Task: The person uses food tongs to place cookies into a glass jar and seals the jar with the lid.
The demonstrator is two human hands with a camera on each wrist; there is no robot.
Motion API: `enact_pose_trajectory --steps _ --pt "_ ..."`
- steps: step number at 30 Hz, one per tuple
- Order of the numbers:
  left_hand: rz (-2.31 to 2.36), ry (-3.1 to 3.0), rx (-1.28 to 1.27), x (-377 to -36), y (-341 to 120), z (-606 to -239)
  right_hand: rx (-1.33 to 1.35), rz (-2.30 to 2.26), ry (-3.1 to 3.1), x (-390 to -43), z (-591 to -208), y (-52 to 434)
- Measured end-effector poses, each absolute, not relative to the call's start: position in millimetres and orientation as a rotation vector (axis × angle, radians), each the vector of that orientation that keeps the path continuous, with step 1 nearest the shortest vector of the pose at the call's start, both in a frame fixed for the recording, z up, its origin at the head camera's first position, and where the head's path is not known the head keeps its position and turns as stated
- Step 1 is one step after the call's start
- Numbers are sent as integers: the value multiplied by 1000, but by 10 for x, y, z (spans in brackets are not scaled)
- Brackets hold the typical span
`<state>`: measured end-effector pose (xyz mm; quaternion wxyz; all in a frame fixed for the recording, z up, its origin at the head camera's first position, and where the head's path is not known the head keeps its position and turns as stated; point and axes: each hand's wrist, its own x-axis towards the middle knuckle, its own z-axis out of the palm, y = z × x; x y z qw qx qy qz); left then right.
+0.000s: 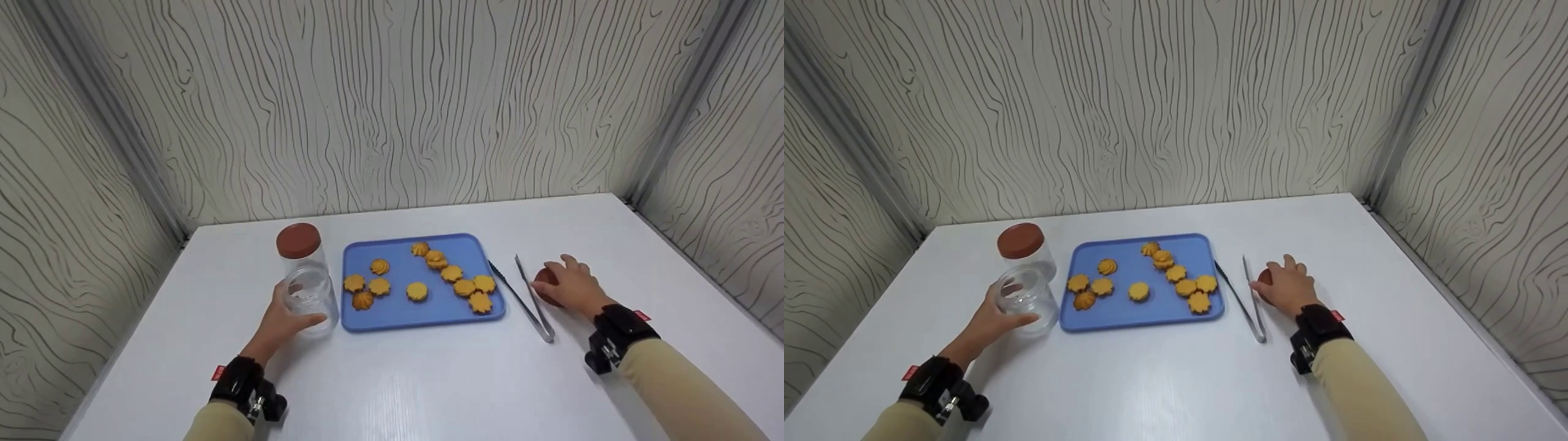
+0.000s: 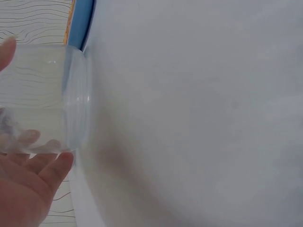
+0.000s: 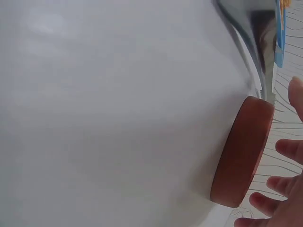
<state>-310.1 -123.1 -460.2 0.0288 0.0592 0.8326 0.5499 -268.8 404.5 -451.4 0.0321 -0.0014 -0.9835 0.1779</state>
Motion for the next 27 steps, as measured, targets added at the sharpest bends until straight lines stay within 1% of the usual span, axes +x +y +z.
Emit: enact_pose_trajectory --steps 13,20,27 --pt "1681 2583 180 -3105 -1232 -4607 20 521 -3067 -2678 -4470 3855" --pt "1691 2573 175 -3113 -1212 -4615 -2 627 -3068 -2683 -4456 3785" --pt "1679 2572 166 -3084 -1235 -4592 25 460 -3102 -2671 -4441 3683"
